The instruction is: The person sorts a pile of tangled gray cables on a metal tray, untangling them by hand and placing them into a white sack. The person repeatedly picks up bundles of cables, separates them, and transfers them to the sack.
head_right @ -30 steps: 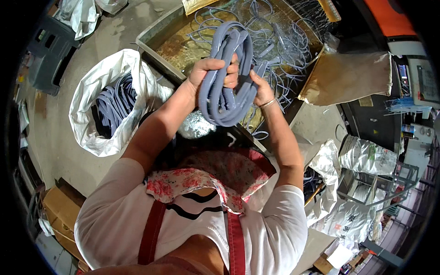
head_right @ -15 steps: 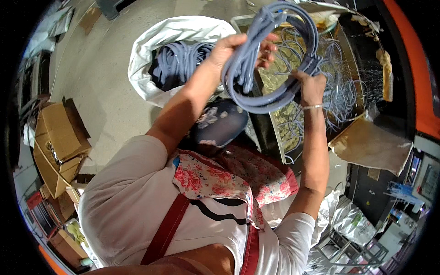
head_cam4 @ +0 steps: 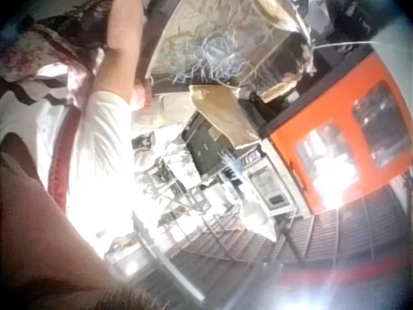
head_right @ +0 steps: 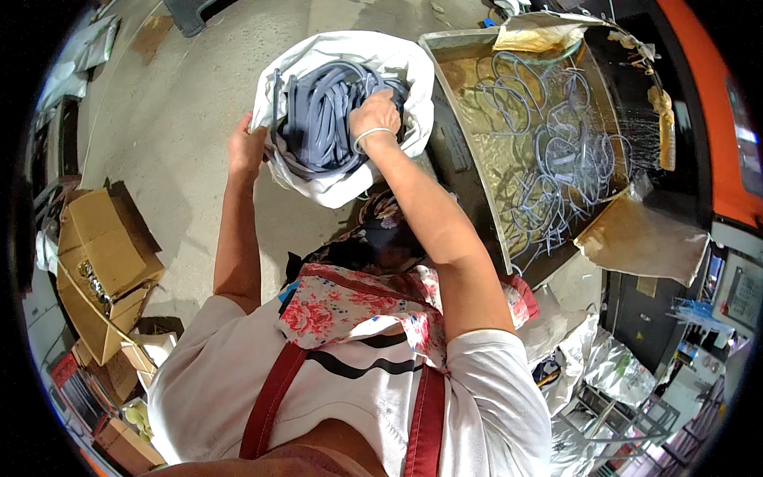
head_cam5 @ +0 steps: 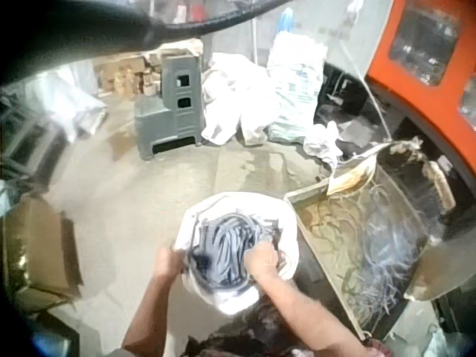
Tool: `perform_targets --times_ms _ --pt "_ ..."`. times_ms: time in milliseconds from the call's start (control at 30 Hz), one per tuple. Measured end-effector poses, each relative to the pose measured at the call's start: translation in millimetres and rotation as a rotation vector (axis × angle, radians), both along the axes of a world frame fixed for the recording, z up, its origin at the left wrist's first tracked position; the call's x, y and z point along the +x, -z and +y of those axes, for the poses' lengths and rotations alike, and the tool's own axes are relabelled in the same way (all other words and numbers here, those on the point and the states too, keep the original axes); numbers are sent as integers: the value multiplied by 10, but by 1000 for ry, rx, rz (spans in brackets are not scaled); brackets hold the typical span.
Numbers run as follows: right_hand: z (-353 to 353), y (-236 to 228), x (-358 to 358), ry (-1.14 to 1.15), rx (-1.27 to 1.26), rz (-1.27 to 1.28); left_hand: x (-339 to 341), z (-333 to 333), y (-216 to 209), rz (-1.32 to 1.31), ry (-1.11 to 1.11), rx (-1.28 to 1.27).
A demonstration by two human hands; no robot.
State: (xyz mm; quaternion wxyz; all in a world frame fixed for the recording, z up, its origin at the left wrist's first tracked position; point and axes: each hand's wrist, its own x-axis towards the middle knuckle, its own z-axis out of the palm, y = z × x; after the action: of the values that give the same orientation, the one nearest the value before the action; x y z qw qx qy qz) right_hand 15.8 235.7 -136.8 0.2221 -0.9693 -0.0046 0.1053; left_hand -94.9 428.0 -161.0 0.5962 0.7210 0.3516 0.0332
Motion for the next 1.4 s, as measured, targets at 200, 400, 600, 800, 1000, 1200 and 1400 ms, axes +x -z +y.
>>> perform_targets --times_ms 200,400,600,800,1000,1200,1400 --pt "30 281 237 62 -102 -20 7 -10 -134 -149 -14 -115" --pt "33 253 125 -80 -106 26 142 -52 -291 -129 83 -108" --pt "306 297 62 -153 -126 -10 270 -114 -157 -223 63 4" --pt "64 538 339 -17 -200 -108 83 35 -315 -217 -13 -201" --pt "679 1033 -160 -163 -189 -33 304 -201 -125 -237 45 -94" --pt "714 1315 -300 -190 -140 -98 256 -68 -4 -200 107 6" --pt "129 110 -198 -271 267 39 306 -107 -698 2 72 816"
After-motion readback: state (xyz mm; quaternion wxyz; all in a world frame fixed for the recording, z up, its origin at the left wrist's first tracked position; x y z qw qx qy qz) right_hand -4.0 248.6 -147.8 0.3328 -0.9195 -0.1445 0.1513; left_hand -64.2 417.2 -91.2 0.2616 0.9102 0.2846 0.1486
